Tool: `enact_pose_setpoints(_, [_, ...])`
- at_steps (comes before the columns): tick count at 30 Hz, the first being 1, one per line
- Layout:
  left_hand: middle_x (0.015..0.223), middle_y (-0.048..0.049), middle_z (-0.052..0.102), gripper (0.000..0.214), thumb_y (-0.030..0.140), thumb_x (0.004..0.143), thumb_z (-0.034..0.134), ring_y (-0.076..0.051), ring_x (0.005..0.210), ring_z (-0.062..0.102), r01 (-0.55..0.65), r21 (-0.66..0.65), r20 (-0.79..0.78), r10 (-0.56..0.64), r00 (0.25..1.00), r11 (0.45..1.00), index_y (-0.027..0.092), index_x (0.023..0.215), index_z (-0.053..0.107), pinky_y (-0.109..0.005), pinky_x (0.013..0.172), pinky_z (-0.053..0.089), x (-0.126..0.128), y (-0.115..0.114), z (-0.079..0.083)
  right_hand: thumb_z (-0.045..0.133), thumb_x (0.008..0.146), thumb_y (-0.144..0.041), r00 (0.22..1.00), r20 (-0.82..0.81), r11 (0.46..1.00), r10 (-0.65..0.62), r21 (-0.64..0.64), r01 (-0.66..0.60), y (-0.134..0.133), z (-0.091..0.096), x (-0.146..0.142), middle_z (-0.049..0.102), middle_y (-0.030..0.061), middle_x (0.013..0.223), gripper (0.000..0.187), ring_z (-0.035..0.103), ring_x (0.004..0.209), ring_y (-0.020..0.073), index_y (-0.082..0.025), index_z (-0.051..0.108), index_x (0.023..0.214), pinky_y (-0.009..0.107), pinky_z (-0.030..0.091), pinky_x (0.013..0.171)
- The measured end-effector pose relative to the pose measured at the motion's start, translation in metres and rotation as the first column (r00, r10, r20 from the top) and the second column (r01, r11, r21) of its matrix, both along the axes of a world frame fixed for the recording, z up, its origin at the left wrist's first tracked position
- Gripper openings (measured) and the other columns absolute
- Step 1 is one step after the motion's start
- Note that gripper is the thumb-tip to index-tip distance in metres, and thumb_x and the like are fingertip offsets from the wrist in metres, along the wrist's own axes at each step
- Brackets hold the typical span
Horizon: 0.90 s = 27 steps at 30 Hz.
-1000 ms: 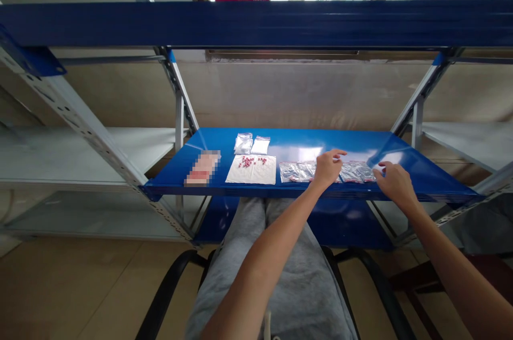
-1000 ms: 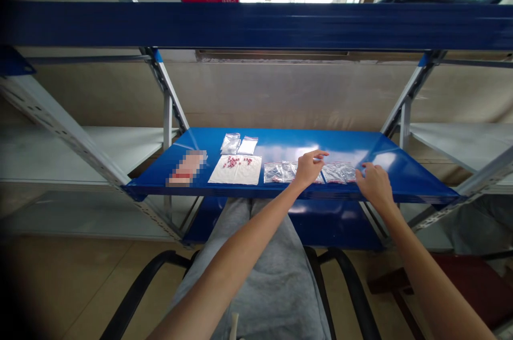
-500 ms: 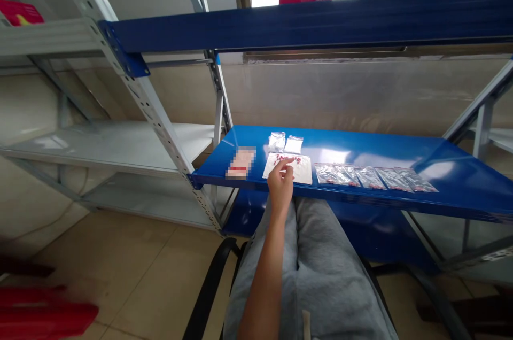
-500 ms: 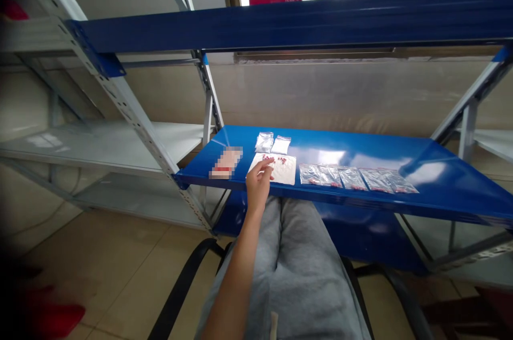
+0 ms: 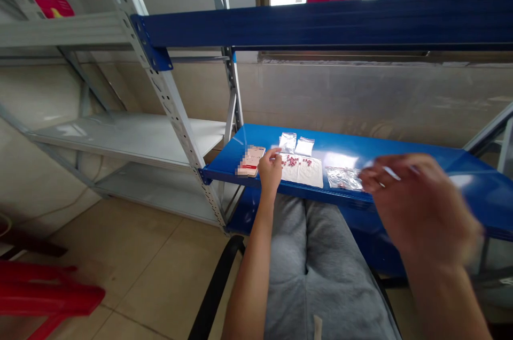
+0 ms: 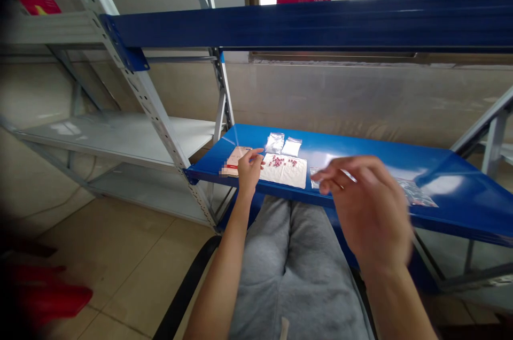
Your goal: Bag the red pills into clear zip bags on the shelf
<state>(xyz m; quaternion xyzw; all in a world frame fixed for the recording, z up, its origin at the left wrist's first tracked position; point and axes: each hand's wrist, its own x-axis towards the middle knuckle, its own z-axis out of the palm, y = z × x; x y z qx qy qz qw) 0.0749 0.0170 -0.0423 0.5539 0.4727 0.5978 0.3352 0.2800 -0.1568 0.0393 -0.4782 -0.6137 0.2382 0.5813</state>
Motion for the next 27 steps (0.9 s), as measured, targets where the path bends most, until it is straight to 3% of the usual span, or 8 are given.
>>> enact_pose_setpoints(2, [0.109,-0.0098,0.074,0.031,0.02,0.093,0.05,-0.019,0.092,0.071,-0.043,-0.022,-0.185,0.038,0.982,0.999,0.017,0.115,0.071,-0.028,0.078,0.054,0.001,0.029,0.005,0.055,0.094,-0.045,0.982,-0.184,0.996,0.031,-0.072,-0.045,0.053,0.002,-0.008,0.072,0.0105,0.102,0.024,0.073,0.101,0.0288,-0.027,0.067,0.106,0.038,0.057,0.076])
enact_pose_setpoints(4, [0.118,-0.0122,0.073,0.029,0.018,0.094,0.052,-0.022,0.105,0.069,-0.054,-0.066,-0.342,0.028,0.939,0.996,0.017,0.117,0.07,-0.03,0.088,0.052,0.006,0.059,0.011,0.064,0.087,-0.035,0.971,-0.236,0.967,0.042,-0.233,-0.099,0.12,-0.007,-0.012,0.073,0.0092,0.101,0.018,0.075,0.093,0.0255,-0.023,0.064,0.101,0.032,0.055,0.07])
enact_pose_setpoints(6, [0.119,-0.0159,0.073,0.024,0.017,0.092,0.059,-0.024,0.112,0.066,-0.061,-0.104,-0.399,0.014,0.917,0.993,0.014,0.114,0.07,-0.032,0.093,0.05,0.014,0.085,0.014,0.063,0.086,-0.025,0.989,-0.141,0.918,-0.05,-0.397,-0.01,0.183,-0.022,-0.016,0.073,0.01,0.095,0.012,0.075,0.084,0.0232,-0.02,0.062,0.097,0.028,0.051,0.062])
enact_pose_setpoints(8, [0.124,-0.0193,0.07,0.023,0.014,0.09,0.062,-0.026,0.12,0.063,-0.089,-0.145,-0.453,0.014,0.891,0.985,0.012,0.113,0.069,-0.033,0.098,0.048,0.021,0.104,0.013,0.063,0.088,-0.021,0.988,0.101,0.889,-0.112,-0.434,0.145,0.23,-0.039,-0.021,0.072,0.0099,0.093,0.01,0.074,0.078,0.0206,-0.018,0.062,0.098,0.026,0.049,0.059])
enact_pose_setpoints(10, [0.126,-0.021,0.068,0.025,0.012,0.089,0.063,-0.027,0.123,0.061,-0.118,-0.178,-0.497,0.015,0.868,0.977,0.012,0.114,0.068,-0.033,0.099,0.047,0.025,0.117,0.008,0.066,0.085,-0.016,0.972,0.175,0.879,-0.156,-0.425,0.217,0.259,-0.054,-0.028,0.072,0.0112,0.092,0.01,0.073,0.076,0.021,-0.016,0.062,0.094,0.027,0.049,0.061])
enact_pose_setpoints(18, [0.113,-0.0206,0.073,0.015,0.004,0.083,0.066,-0.029,0.112,0.067,-0.12,-0.217,-0.509,-0.007,0.861,0.969,0.012,0.094,0.073,-0.033,0.092,0.051,0.022,0.128,-0.011,0.069,0.081,-0.014,0.94,0.24,0.87,-0.243,-0.375,0.321,0.291,-0.082,-0.042,0.072,0.0119,0.101,0.02,0.069,0.093,0.0246,-0.018,0.066,0.1,0.034,0.051,0.078])
enact_pose_setpoints(23, [0.113,-0.021,0.074,0.014,0.007,0.082,0.069,-0.029,0.111,0.069,-0.084,-0.198,-0.381,0.002,0.924,0.977,0.011,0.093,0.076,-0.036,0.094,0.051,0.017,0.127,-0.003,0.073,0.079,-0.02,0.949,0.189,0.865,-0.251,-0.397,0.308,0.292,-0.081,-0.042,0.072,0.0132,0.104,0.026,0.068,0.092,0.025,-0.018,0.067,0.104,0.034,0.052,0.075])
enact_pose_setpoints(27, [0.111,-0.016,0.076,0.015,0.011,0.084,0.069,-0.025,0.107,0.07,0.012,-0.18,-0.223,-0.053,0.973,0.984,0.014,0.095,0.077,-0.035,0.096,0.053,0.014,0.121,0.011,0.075,0.08,-0.03,0.958,0.11,0.856,-0.264,-0.431,0.286,0.284,-0.075,-0.042,0.073,0.0152,0.101,0.032,0.069,0.085,0.024,-0.017,0.066,0.108,0.031,0.051,0.065])
